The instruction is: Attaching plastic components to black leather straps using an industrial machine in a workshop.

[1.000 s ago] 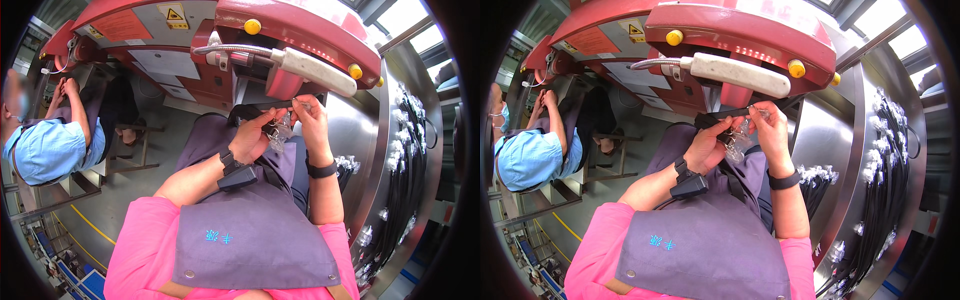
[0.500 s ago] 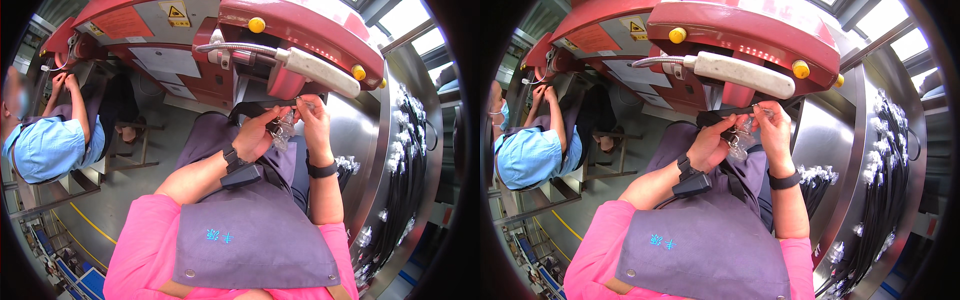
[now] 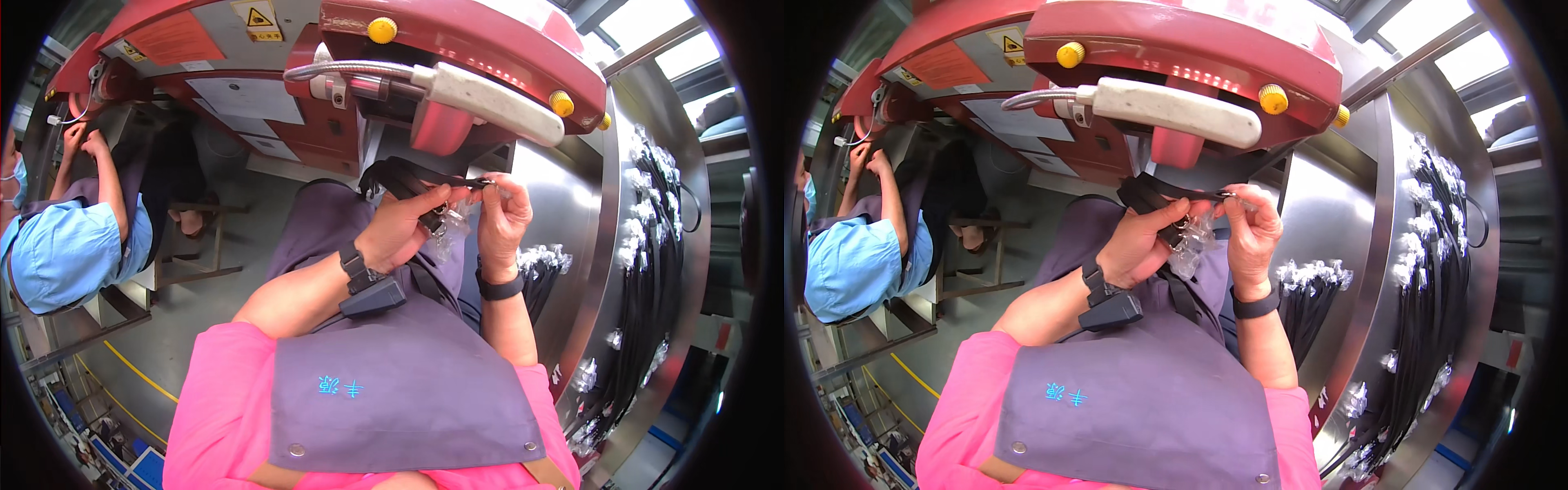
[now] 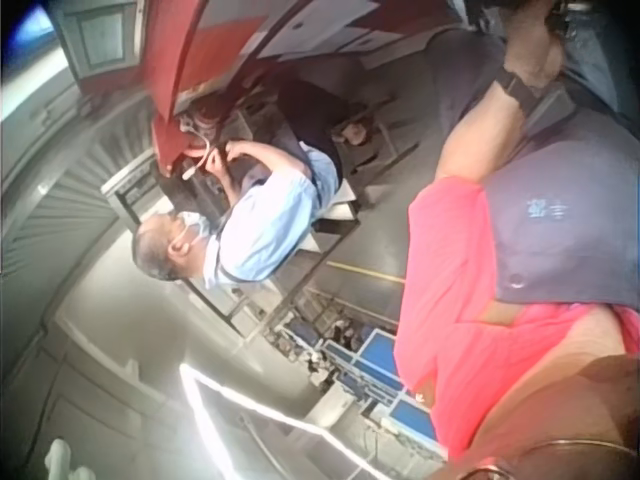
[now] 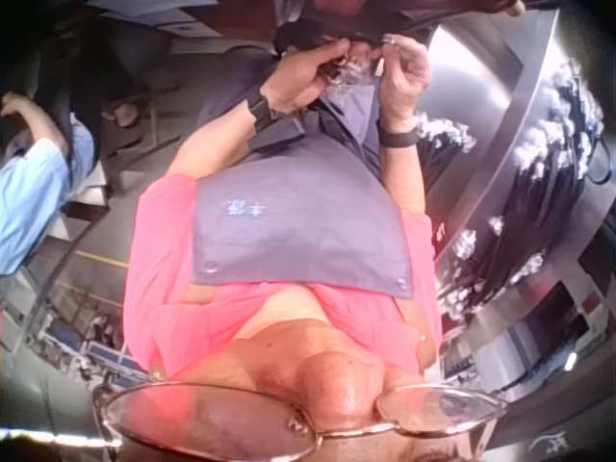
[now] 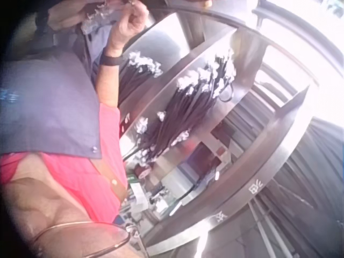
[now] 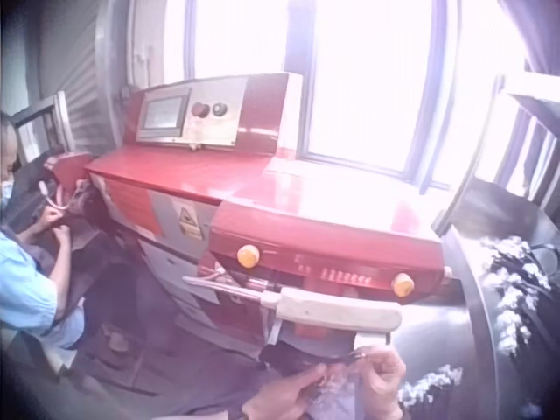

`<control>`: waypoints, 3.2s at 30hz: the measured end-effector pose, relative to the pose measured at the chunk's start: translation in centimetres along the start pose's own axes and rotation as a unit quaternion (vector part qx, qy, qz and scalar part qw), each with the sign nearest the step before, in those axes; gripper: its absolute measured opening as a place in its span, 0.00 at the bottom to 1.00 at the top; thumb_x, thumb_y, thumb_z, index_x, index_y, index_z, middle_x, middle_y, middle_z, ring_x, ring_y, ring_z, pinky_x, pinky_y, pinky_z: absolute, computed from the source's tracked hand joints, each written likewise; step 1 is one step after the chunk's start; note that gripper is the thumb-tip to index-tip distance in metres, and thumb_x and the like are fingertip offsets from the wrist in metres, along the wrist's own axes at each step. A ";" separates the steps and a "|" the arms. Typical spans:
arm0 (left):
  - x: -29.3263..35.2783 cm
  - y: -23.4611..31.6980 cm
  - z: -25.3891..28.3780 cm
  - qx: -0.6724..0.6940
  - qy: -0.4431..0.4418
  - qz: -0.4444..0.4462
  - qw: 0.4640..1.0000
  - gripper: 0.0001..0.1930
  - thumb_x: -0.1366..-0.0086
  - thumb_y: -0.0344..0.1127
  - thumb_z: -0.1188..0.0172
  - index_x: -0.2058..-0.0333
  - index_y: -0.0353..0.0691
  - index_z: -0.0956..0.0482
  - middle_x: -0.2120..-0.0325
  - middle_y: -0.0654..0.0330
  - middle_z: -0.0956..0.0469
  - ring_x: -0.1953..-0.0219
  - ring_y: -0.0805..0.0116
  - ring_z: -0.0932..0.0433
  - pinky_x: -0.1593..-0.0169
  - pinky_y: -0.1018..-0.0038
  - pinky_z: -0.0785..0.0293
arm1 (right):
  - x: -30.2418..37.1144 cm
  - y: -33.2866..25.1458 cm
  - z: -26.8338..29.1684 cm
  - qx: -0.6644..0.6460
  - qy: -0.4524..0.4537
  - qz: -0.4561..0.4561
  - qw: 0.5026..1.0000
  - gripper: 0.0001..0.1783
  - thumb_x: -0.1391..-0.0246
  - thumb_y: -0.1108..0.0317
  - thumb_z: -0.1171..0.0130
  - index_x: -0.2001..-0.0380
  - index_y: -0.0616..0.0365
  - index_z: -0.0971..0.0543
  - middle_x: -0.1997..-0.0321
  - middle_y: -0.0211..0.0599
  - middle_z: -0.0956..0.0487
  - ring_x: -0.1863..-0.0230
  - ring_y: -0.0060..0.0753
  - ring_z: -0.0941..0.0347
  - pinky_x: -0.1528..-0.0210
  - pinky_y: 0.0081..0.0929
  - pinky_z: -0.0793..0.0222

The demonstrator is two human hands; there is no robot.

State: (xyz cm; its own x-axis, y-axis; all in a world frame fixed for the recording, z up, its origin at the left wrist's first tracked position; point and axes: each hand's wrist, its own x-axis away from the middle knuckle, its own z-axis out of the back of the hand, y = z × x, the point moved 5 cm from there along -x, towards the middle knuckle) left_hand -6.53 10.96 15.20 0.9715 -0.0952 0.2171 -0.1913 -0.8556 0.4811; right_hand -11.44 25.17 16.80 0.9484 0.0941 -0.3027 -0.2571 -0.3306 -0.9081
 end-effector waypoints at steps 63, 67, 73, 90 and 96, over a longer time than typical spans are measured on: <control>-1.4 -0.1 2.2 0.076 0.093 -0.006 0.993 0.04 0.34 0.30 0.43 0.64 0.36 0.27 0.58 0.52 0.22 0.50 0.62 0.22 0.49 0.70 0.24 | -2.8 1.4 -2.3 0.123 -0.012 -0.237 0.964 0.04 0.41 0.69 0.41 0.65 0.57 0.23 0.77 0.21 0.26 0.79 0.10 0.39 0.79 0.12 0.45; -1.6 -0.2 2.4 0.086 0.089 -0.011 0.992 0.04 0.34 0.29 0.43 0.63 0.36 0.27 0.59 0.53 0.22 0.50 0.62 0.22 0.49 0.69 0.24 | -3.1 2.0 -2.1 0.118 -0.013 -0.246 0.962 0.05 0.42 0.69 0.41 0.65 0.58 0.22 0.77 0.22 0.26 0.80 0.10 0.39 0.80 0.13 0.46; -1.7 -0.2 2.7 0.095 0.097 -0.008 0.991 0.05 0.33 0.29 0.44 0.63 0.34 0.27 0.57 0.51 0.22 0.51 0.62 0.21 0.49 0.70 0.24 | -3.2 2.3 -2.0 0.116 -0.012 -0.250 0.961 0.05 0.43 0.68 0.40 0.65 0.58 0.22 0.77 0.23 0.25 0.81 0.10 0.39 0.81 0.13 0.47; -1.3 0.0 0.2 0.088 0.076 -0.009 0.993 0.05 0.33 0.29 0.44 0.61 0.35 0.25 0.59 0.50 0.20 0.55 0.66 0.21 0.49 0.71 0.24 | -2.2 0.9 -1.4 0.113 0.025 -0.162 0.980 0.03 0.41 0.70 0.42 0.66 0.56 0.24 0.80 0.20 0.29 0.82 0.09 0.41 0.82 0.12 0.47; 1.1 0.7 -0.9 -0.021 0.033 -0.004 0.999 0.08 0.34 0.29 0.43 0.57 0.35 0.23 0.59 0.53 0.20 0.56 0.67 0.21 0.52 0.74 0.25 | 0.1 -2.1 -0.2 0.192 -0.008 0.004 0.981 0.04 0.46 0.79 0.40 0.67 0.61 0.23 0.72 0.31 0.24 0.73 0.18 0.31 0.71 0.16 0.36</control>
State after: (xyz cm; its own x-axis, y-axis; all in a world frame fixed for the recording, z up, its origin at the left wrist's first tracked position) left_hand -5.71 10.72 16.48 0.9618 -0.0534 0.2683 -0.1909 -0.8337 0.5182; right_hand -10.77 25.70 18.78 0.9437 0.1090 -0.3123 -0.3188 0.0472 -0.9467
